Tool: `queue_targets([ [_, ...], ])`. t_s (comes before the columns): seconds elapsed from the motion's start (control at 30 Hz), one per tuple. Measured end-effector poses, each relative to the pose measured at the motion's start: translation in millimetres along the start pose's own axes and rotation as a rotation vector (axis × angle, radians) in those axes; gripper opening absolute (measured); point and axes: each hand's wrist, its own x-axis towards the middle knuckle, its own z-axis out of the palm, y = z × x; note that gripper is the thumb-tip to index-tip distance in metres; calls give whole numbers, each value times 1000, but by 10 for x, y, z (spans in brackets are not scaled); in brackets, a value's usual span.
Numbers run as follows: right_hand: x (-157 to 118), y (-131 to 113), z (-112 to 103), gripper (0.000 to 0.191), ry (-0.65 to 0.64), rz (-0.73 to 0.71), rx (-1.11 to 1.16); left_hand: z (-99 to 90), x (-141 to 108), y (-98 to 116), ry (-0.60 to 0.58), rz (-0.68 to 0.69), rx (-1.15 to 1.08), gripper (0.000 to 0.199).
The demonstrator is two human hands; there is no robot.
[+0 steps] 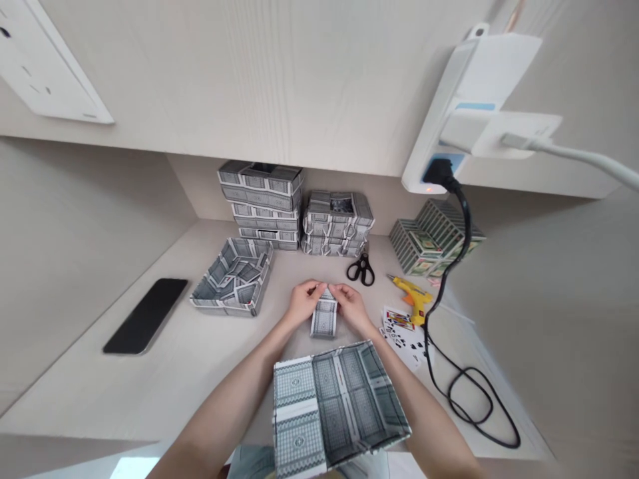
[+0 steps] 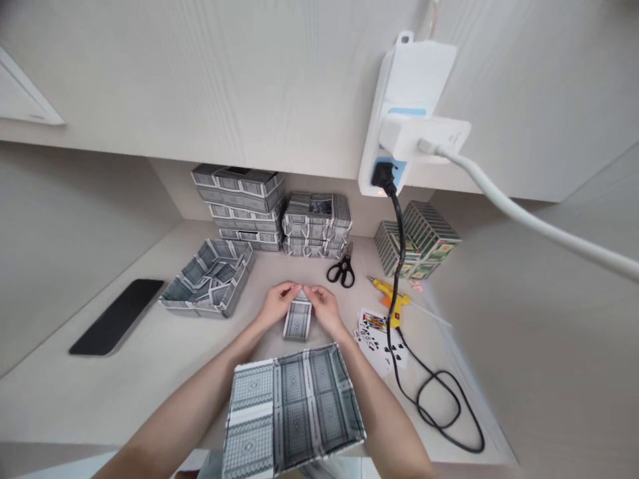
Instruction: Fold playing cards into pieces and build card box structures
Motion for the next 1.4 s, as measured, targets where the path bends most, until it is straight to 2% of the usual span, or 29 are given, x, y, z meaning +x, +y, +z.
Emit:
queue_targets([
  [0.23, -11, -41, -33, 29, -22, -18, 11, 20, -9, 8, -53, 0, 61, 38],
  [0.5, -50, -44, -15, 27, -6, -114, -136, 62, -61, 27, 46, 4, 315, 44],
  [0.67, -45, -40, 7, 29, 13, -137, -169, 73, -53, 29, 90, -22, 299, 44],
  [0.9, -38, -108, 12, 28, 28, -156, -229, 45, -31, 28, 31, -19, 299, 45],
  [1.07, -9, -62, -21, 31, 42, -169, -257, 39, -48, 16, 12, -42, 238, 45],
  [1.33, 26, 47, -23, 31, -69, -91, -148, 1, -50, -45, 8, -106, 176, 49],
  [1.4, 8, 25, -5, 32, -56, -80, -120, -13, -53, -49, 8, -108, 170, 50],
])
